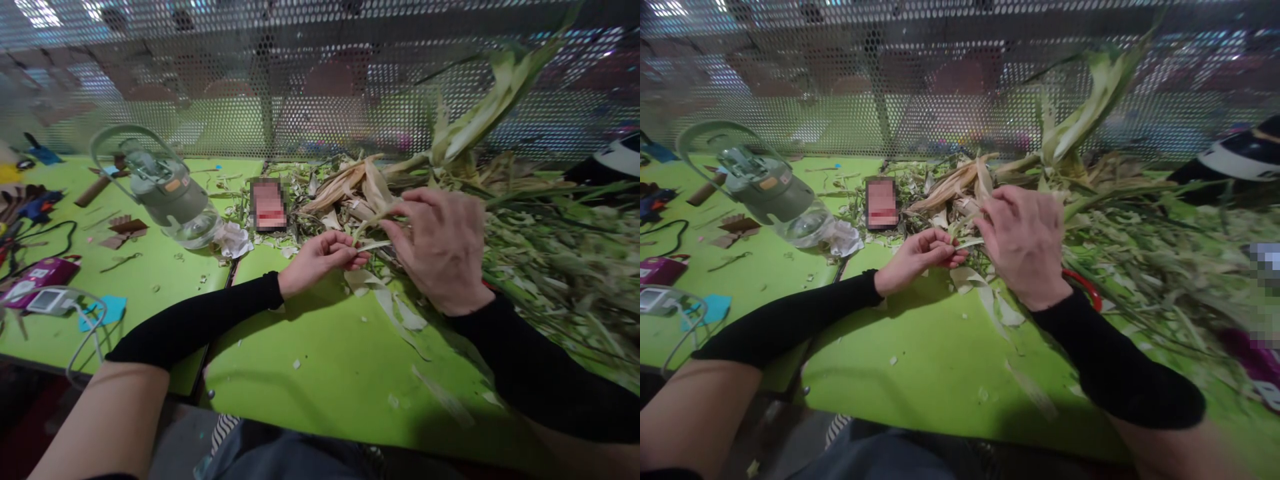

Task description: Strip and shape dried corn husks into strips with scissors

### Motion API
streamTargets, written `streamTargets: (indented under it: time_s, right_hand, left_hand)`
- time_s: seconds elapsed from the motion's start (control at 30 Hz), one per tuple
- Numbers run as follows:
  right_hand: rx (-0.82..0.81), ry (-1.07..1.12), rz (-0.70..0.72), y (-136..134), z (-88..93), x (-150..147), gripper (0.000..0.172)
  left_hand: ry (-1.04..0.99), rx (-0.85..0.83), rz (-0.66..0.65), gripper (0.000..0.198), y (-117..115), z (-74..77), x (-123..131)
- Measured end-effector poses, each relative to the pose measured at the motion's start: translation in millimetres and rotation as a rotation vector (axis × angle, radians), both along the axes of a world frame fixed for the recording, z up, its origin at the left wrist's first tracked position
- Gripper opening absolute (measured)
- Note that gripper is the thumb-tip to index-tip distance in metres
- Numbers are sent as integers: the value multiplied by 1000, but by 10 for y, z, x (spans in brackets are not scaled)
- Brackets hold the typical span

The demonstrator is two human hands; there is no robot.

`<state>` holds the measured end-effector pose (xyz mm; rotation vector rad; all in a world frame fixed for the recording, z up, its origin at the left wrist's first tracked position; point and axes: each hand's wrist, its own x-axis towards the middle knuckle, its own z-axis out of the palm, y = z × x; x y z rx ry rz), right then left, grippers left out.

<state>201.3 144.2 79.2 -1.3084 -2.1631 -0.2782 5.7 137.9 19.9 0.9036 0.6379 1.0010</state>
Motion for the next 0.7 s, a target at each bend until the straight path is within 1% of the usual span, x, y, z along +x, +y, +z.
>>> streamTargets:
  time_s: [0.03, 0.1, 0.17, 0.2, 0.23, 0.37, 0.43, 0.5, 0.6, 0.63, 0.7]
  right_hand:
    - [32, -31, 0, -5, 5, -2, 26]
    - [32, -112, 88, -9, -8, -26, 29]
    - [-44, -163, 210, 1, -47, -62, 32]
    - [-102, -152, 245, 11, -71, -77, 34]
    - [-161, -111, 247, 25, -97, -88, 35]
    - [-367, 137, 118, 94, -183, -80, 33]
    - [-493, 243, 98, 124, -216, -77, 29]
    - [-676, 401, 133, 139, -250, -99, 28]
    - [-963, 775, 204, 128, -301, -174, 34]
    - [-1024, 900, 221, 118, -314, -202, 35]
    - [-1065, 1093, 235, 98, -326, -247, 34]
  left_hand:
    - [-3, -2, 4, 9, 0, -3, 2]
    - [4, -1, 10, 12, 3, -17, 6]
    - [15, 13, 18, 13, 8, -35, 11]
    - [19, 25, 24, 13, 10, -46, 15]
    - [23, 39, 31, 13, 12, -57, 19]
    - [31, 108, 64, 13, 27, -114, 41]
    - [42, 152, 77, 12, 40, -148, 47]
    - [65, 209, 86, 9, 52, -178, 48]
    - [120, 313, 111, 5, 60, -210, 43]
    - [143, 345, 121, 6, 60, -217, 42]
    - [180, 383, 134, 7, 59, -225, 43]
